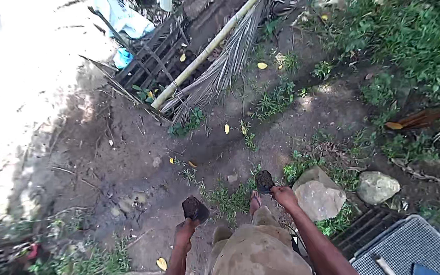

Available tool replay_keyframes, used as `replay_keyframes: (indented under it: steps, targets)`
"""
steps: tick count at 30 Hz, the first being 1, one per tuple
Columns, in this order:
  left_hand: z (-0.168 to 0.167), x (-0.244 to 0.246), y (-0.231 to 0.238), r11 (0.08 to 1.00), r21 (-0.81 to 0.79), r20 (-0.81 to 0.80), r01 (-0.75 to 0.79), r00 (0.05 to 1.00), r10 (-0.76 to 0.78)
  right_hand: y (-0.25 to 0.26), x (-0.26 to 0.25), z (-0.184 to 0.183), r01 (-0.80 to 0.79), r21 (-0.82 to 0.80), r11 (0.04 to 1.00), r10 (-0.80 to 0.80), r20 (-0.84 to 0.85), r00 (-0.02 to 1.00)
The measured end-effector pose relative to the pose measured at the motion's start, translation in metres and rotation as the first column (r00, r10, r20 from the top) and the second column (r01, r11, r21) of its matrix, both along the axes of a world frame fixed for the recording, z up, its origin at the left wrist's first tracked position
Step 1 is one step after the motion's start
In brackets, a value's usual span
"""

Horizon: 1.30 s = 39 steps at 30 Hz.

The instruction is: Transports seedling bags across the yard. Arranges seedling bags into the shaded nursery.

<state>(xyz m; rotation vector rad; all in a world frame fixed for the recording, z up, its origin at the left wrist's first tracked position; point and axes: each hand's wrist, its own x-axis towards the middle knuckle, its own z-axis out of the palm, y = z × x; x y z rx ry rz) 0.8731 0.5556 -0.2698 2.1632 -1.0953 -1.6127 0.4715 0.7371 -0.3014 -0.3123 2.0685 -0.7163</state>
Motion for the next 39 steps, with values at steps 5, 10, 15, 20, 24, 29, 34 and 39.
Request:
replay_keyframes:
  steps: [5,10,15,20,24,29,34,39]
  targets:
    - [0.036,-0.117,-0.054,0.995,-0.088,-0.150,0.056,0.986,-0.068,-0.081,-0.069,0.024,0.011,-0.141,0.990,0.001,0.080,0.997]
    - [0.036,-0.208,-0.120,0.972,-0.095,-0.134,0.215,0.965,-0.226,-0.147,-0.123,0.041,0.156,-0.219,0.963,-0.110,0.206,0.972]
    - [0.019,-0.281,-0.192,0.850,-0.098,0.009,0.517,0.855,-0.519,-0.196,-0.177,0.055,0.182,-0.170,0.968,-0.152,0.175,0.973]
    - [-0.001,-0.350,-0.274,0.695,-0.025,0.072,0.718,0.695,-0.716,-0.242,-0.230,0.066,0.214,-0.090,0.973,-0.203,0.121,0.972]
    - [-0.006,-0.388,-0.326,0.666,-0.011,0.059,0.746,0.665,-0.745,-0.274,-0.261,0.063,0.309,-0.058,0.949,-0.297,0.160,0.941]
    - [-0.006,-0.440,-0.387,0.663,0.001,0.087,0.749,0.660,-0.746,-0.324,-0.317,0.061,0.340,-0.093,0.936,-0.316,0.205,0.926]
    - [-0.008,-0.503,-0.435,0.720,-0.037,0.159,0.693,0.716,-0.680,-0.386,-0.400,0.046,0.194,-0.133,0.972,-0.169,0.182,0.969]
    - [0.014,-0.575,-0.463,0.834,-0.030,0.216,0.551,0.818,-0.533,-0.459,-0.502,0.035,-0.003,-0.183,0.983,0.028,0.132,0.991]
